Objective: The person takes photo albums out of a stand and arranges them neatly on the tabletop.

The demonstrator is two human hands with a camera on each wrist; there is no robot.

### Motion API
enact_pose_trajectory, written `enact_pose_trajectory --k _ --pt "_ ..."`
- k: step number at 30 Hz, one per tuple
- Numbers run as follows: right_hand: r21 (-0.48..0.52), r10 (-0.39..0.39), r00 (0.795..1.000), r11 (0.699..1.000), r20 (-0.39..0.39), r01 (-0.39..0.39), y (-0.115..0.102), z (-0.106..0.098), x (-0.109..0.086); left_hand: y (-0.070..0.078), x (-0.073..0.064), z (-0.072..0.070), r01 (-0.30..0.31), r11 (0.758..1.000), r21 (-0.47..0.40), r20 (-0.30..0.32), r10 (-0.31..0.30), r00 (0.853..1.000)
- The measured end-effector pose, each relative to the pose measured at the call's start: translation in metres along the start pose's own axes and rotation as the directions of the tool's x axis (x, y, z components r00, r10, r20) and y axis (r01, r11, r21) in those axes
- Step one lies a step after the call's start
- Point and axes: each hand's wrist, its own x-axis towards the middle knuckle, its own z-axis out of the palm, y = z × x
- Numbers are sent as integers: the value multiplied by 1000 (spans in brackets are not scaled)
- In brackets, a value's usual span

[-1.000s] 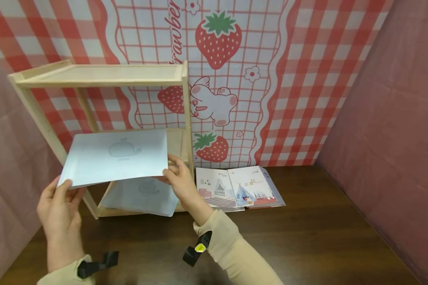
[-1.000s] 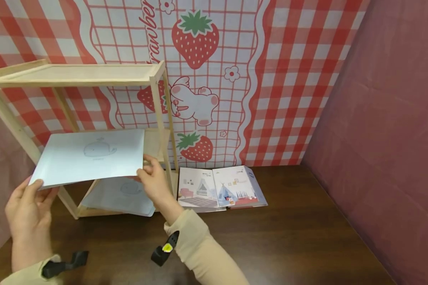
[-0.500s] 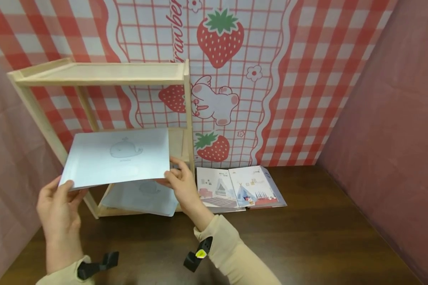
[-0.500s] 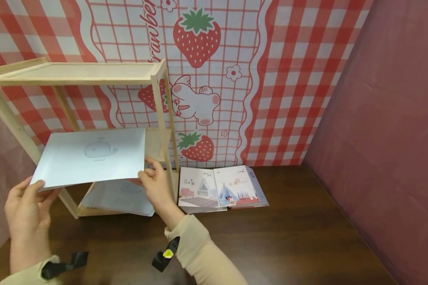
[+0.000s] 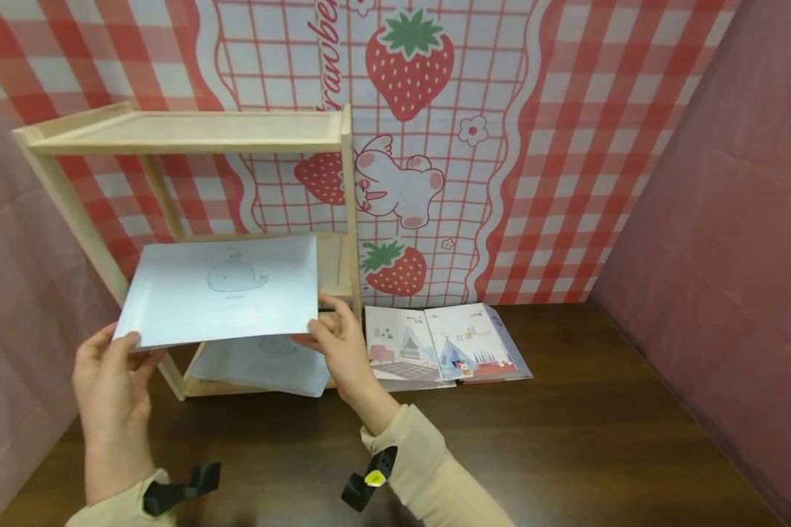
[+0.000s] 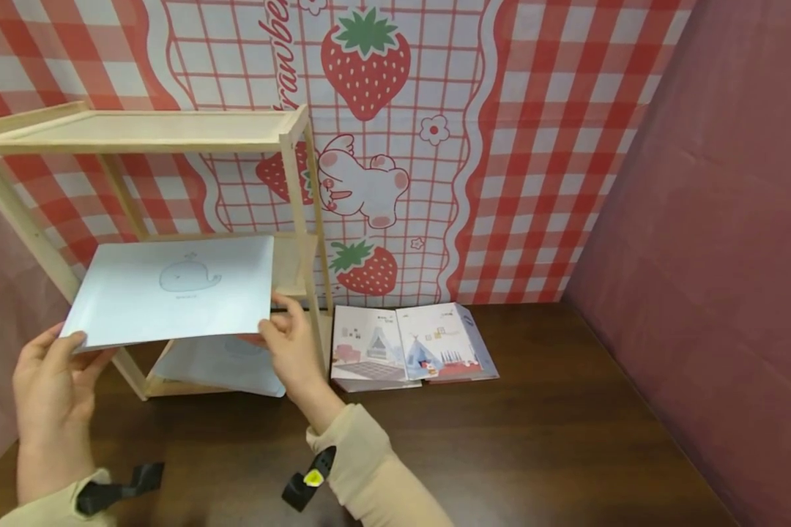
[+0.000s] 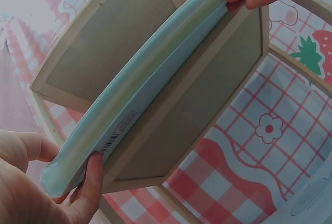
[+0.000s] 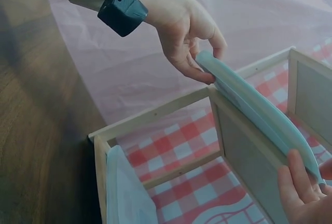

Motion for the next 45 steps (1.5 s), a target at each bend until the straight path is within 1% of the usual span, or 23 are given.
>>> enact_pose_trajectory --k 3,4,5,6,7,8,10,13,15,17,19,23,25,28,32,34,35,36,39,41,42,43,45 --pt "-4 -1 1000 1000 4 1 -1 0 -1 -23 50 -51 -43 999 26 105 40 994" --pt "-7 0 1000 1000 4 0 -1 0 -1 -29 62 -63 -57 997 45 119 51 992" --pt "-11 3 1000 1000 2 -3 -1 0 -1 -34 70 -72 -67 997 45 134 61 989" --pt "-26 13 1000 1000 -4 -13 -2 -1 -2 -34 72 -72 -68 996 56 129 61 990" --pt "-26 19 1000 999 -4 -19 -2 -1 -2 -34 70 -70 -74 995 73 126 64 990" --pt "-31 27 1000 999 -9 -27 -2 -1 -2 -30 60 -61 -69 994 88 117 59 991" --pt "-43 50 999 998 -19 -50 -2 -2 -4 -15 31 -31 -36 992 123 56 29 998" --pt "-31 77 997 997 -25 -78 -1 -2 -5 5 -11 10 29 991 134 5 -30 1000" --pt "-6 83 996 997 -23 -83 0 -2 -6 12 -25 22 62 992 107 3 -62 998" --pt "23 79 997 997 -21 -78 1 -2 -7 12 -25 21 71 989 128 29 -75 997" --pt "44 69 997 997 -21 -68 2 -2 -7 5 -11 5 44 986 160 90 -59 994" --pt "44 53 998 998 -29 -51 4 -1 -7 -19 37 -43 -20 981 191 188 -17 982" --pt "47 49 998 998 -35 -47 5 -1 -7 -30 59 -64 -12 991 137 207 -17 978" --pt "45 54 998 998 -43 -52 5 -1 -8 -43 85 -88 -16 989 145 215 -16 976" --pt "37 62 996 998 -57 -60 4 0 -8 -54 105 -106 -41 982 184 226 -2 974" --pt "29 68 996 997 -66 -66 4 0 -8 -53 101 -103 -49 978 203 237 -1 972" --pt "28 68 995 997 -70 -66 4 1 -8 -47 90 -91 -28 973 230 205 -20 979" --pt "32 69 995 997 -74 -67 4 1 -8 -47 88 -89 -36 971 236 210 -15 978" --pt "41 72 994 997 -82 -69 5 1 -9 -18 27 -31 27 968 251 108 -56 993" --pt "46 76 993 996 -86 -72 7 1 -9 -5 0 -4 47 960 277 61 -66 996" --pt "48 79 993 996 -87 -75 7 1 -9 -3 -5 0 29 960 279 81 -54 995" --pt "45 80 993 996 -88 -77 8 1 -9 1 -15 9 32 967 252 70 -52 996" --pt "44 79 993 996 -87 -75 8 1 -9 -8 1 -8 -1 970 242 116 -28 993"
